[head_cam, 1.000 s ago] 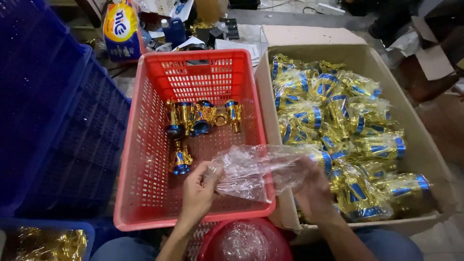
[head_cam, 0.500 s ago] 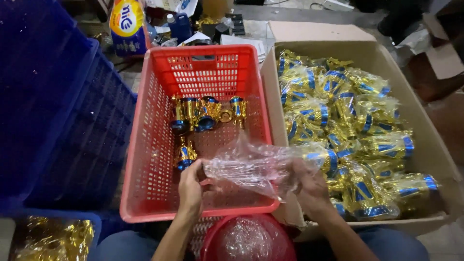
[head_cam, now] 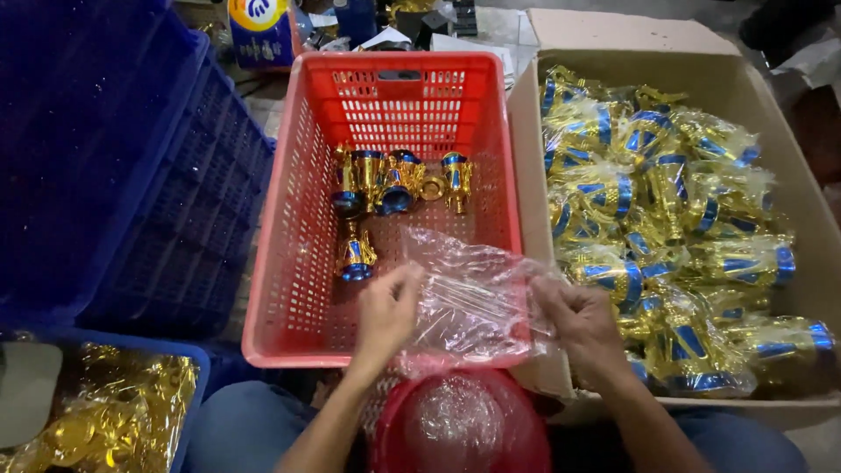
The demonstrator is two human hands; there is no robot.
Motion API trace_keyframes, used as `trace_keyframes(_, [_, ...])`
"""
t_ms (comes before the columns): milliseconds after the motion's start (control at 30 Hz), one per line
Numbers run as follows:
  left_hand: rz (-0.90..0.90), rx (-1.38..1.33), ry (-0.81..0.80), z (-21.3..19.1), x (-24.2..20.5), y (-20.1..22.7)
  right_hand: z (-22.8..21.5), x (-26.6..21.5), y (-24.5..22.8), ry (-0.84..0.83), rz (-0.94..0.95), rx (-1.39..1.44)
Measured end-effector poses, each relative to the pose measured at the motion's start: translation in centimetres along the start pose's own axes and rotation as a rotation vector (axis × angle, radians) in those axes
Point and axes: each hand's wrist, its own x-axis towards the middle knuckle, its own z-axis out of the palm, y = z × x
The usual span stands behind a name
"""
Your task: The person is assembling small gold and blue trophies by joining the trophy body to its base, then wrapping each trophy in a plastic bag and placing it into a cardboard box.
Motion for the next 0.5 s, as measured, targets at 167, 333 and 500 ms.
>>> trace_keyframes(167, [-0.013,0.089,0.198,-1.0,1.2,-0.7,0.7,0.1,-0.2,0.232,0.014,-0.016])
trace_keyframes(333, [0.644,0.164,0.704,-1.4,0.8,0.3,3.3,-0.7,-5.1,0.542,0.299,0.252])
trace_keyframes(500, [0.968,0.393,0.514,4.3,-5.0,2.2,5.8,-1.6,-5.3,0.377,0.364,0.143])
